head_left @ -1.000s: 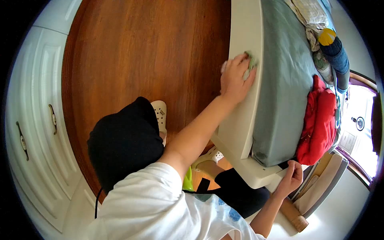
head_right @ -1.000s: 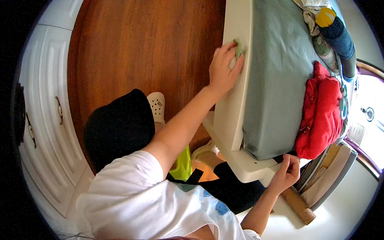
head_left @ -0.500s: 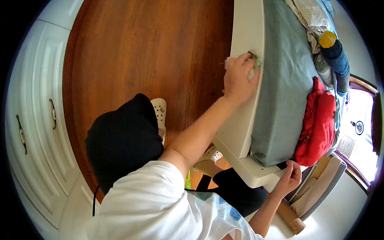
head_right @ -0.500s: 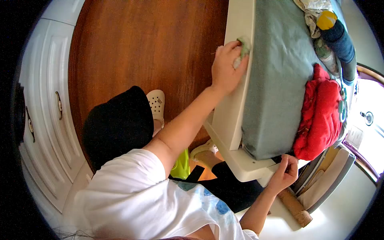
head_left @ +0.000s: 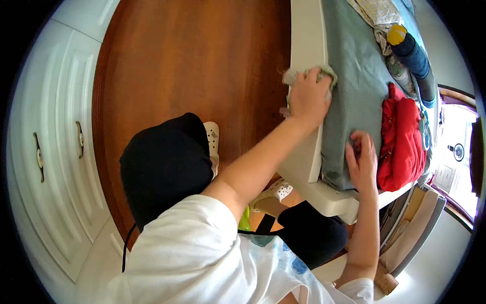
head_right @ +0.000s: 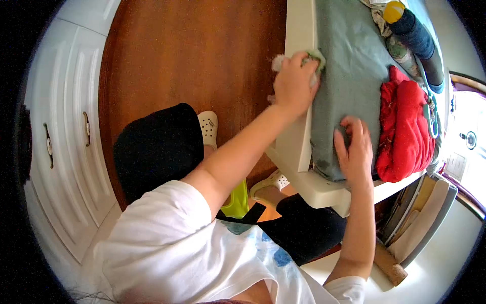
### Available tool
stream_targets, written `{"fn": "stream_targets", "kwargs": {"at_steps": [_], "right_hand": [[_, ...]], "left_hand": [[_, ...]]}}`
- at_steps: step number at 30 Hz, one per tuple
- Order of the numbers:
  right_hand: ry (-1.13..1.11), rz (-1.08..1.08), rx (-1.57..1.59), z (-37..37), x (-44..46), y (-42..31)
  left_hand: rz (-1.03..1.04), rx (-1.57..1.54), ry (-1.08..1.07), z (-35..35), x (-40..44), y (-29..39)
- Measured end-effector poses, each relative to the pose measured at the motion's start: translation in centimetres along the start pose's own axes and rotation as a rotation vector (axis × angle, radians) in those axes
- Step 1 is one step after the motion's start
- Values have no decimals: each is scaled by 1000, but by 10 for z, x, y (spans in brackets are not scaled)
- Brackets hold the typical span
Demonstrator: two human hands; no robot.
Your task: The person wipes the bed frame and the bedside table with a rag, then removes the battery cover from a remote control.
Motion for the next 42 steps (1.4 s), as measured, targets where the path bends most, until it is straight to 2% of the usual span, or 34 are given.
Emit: {"fn": "stream_targets", "kwargs": {"at_steps": [2, 4, 5, 10, 17, 20, 24, 26, 28, 32, 35, 38, 41, 42], "right_hand": [[-1, -101, -82, 9, 31, -1], [228, -263, -203, 11, 53, -11], [224, -273, -197, 14, 62, -14], [357, -225, -116, 9, 85, -20], [341, -168, -60, 8, 88, -18], [360, -189, -58, 9, 89, -19], [371, -190, -73, 9, 88, -20], [373, -178, -77, 10, 90, -18], [363, -182, -79, 9, 89, -18], [353, -166, -55, 10, 90, -15], [354, -192, -39, 10, 90, -15], [358, -202, -22, 10, 90, -15], [356, -210, -50, 10, 90, -12], [362, -219, -52, 11, 90, -11]], "left_hand": [[-17, 2, -42, -1, -23, 7], [12, -108, -105, 0, -41, 9], [5, -101, -100, -1, -42, 5], [33, -170, -49, 0, -12, -8], [-101, -236, -21, 7, 52, -31], [-51, -217, 101, 6, 18, -21], [39, -332, 61, 4, -41, -21], [51, -374, 46, 13, -40, -30], [78, -246, 47, 17, -16, -38], [-214, -275, 27, 42, 54, -94], [-281, -313, -41, 45, 61, -105], [-384, -236, -137, 45, 22, -96], [-393, -246, -88, 59, -51, -97], [-467, -248, -140, 66, -76, -102]]}}
Point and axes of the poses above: each hand's wrist, its own x-axis towards the middle knuckle, its own z-axis out of the palm, y = z × x, the point moved 6 cm from there along x, towards the middle knuckle, and after that the axes turned 11 degrees about -y, right-handed, at the moved point
